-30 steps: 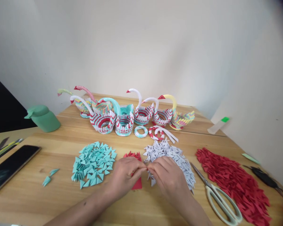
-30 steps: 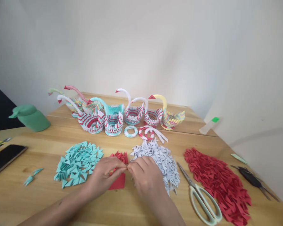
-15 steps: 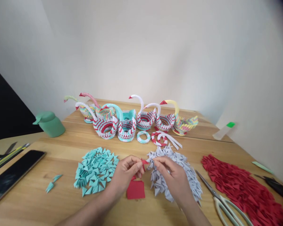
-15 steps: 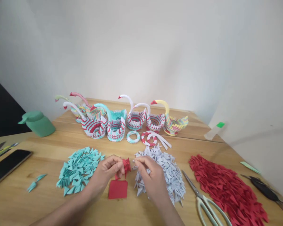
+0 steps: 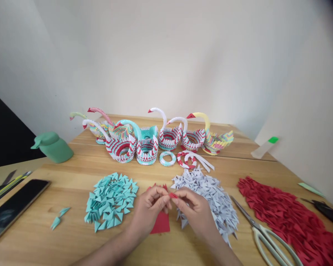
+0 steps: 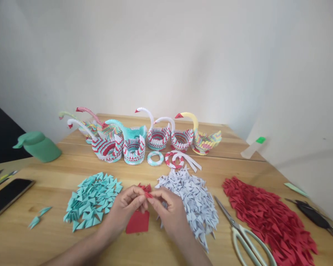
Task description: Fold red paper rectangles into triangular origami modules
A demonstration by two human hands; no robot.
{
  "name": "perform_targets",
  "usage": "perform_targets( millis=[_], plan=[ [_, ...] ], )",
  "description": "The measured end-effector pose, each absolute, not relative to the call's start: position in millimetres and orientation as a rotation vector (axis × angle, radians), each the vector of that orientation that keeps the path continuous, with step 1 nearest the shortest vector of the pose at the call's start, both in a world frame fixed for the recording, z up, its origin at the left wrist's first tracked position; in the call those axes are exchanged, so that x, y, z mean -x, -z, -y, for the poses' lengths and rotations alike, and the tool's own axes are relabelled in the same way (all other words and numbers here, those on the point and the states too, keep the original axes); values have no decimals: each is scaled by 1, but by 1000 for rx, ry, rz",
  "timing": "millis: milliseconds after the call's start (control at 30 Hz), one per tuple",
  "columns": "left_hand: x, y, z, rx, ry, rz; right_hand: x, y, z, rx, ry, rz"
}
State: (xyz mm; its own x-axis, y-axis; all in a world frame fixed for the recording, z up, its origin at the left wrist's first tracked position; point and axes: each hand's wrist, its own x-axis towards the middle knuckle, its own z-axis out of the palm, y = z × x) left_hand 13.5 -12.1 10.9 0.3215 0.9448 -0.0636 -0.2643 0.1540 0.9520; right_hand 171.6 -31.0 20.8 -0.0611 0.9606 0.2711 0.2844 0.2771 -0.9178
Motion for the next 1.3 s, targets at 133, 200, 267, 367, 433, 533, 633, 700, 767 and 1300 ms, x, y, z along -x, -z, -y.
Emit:
perform_targets(
  millis=[133, 200, 267, 367, 433, 533, 633, 700, 767, 1300],
  plan=[
    [-14, -8, 13, -1065, -1025, -818, -172, -18, 32, 1193, -888, 1540],
    [-14, -7, 13, -1082, -1025, -817, -172, -18, 32, 1198, -890, 1546],
    [-14, -7, 13, -1108, -1019, -815, -172, -18, 32, 1201, -880, 1559],
    [-13, -7, 13, -1155, -1005, -802, -172, -19, 32, 1195, -841, 1589],
    [-12, -6, 12, -1186, -995, -786, -173, -20, 33, 1185, -803, 1623],
    [-12, -5, 12, -1199, -987, -759, -172, -23, 34, 1165, -738, 1675],
    [-12, -4, 11, -1165, -986, -732, -170, -24, 35, 1156, -694, 1688],
    [-13, -4, 11, -1141, -986, -727, -170, -24, 35, 1151, -693, 1678],
    [-13, -4, 11, -1130, -985, -731, -169, -24, 35, 1142, -698, 1670],
    [-11, -2, 10, -1177, -991, -742, -172, -20, 35, 1140, -656, 1668]
  ],
)
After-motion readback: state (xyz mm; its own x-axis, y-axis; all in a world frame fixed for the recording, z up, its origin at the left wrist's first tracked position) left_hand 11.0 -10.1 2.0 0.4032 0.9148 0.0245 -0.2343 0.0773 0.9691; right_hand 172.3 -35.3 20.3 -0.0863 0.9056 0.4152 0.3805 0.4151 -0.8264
